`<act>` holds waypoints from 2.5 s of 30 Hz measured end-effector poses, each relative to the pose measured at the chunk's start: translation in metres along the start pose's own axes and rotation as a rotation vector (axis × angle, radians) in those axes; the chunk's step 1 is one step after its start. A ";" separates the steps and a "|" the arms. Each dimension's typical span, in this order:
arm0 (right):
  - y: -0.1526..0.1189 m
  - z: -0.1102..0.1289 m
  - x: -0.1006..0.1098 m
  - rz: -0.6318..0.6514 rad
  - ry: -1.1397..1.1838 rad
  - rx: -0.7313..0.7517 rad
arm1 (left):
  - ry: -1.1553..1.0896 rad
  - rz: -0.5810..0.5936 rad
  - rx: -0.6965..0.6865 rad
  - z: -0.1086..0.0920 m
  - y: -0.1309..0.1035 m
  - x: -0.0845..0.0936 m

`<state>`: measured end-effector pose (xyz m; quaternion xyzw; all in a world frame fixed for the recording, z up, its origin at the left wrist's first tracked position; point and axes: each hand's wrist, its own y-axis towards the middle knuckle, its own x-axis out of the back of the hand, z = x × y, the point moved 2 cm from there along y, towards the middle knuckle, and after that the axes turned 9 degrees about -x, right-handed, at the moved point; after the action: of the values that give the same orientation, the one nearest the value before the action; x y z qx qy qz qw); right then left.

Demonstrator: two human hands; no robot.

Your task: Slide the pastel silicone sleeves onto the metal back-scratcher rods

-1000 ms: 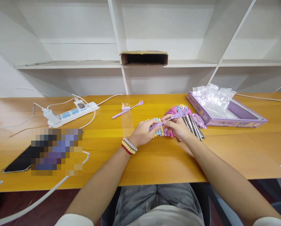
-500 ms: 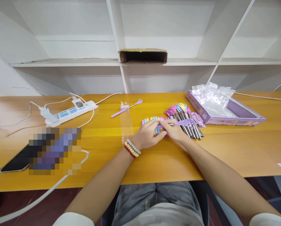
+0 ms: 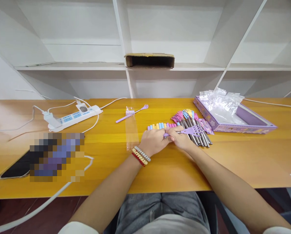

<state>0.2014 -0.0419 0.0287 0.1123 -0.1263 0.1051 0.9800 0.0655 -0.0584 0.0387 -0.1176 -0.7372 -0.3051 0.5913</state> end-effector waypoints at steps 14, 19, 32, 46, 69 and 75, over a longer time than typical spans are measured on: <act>-0.001 0.010 0.001 -0.031 0.109 0.002 | -0.029 0.007 0.199 0.002 0.002 0.010; 0.001 0.002 -0.001 0.055 0.180 -0.018 | -0.071 -0.088 0.091 0.001 -0.001 0.009; 0.005 -0.005 0.002 0.066 0.054 0.012 | -0.133 -0.090 -0.069 -0.004 -0.001 -0.002; 0.002 0.003 -0.001 -0.011 0.159 -0.033 | -0.064 0.039 0.270 0.003 0.004 0.010; 0.004 -0.015 -0.001 0.256 0.095 -0.095 | -0.074 -0.135 -0.028 0.004 -0.002 0.000; 0.001 -0.012 -0.004 0.255 0.113 -0.091 | -0.016 0.003 0.206 0.009 0.003 0.010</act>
<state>0.1998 -0.0387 0.0163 0.0449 -0.0885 0.2291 0.9683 0.0569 -0.0523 0.0481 -0.0596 -0.7690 -0.2258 0.5950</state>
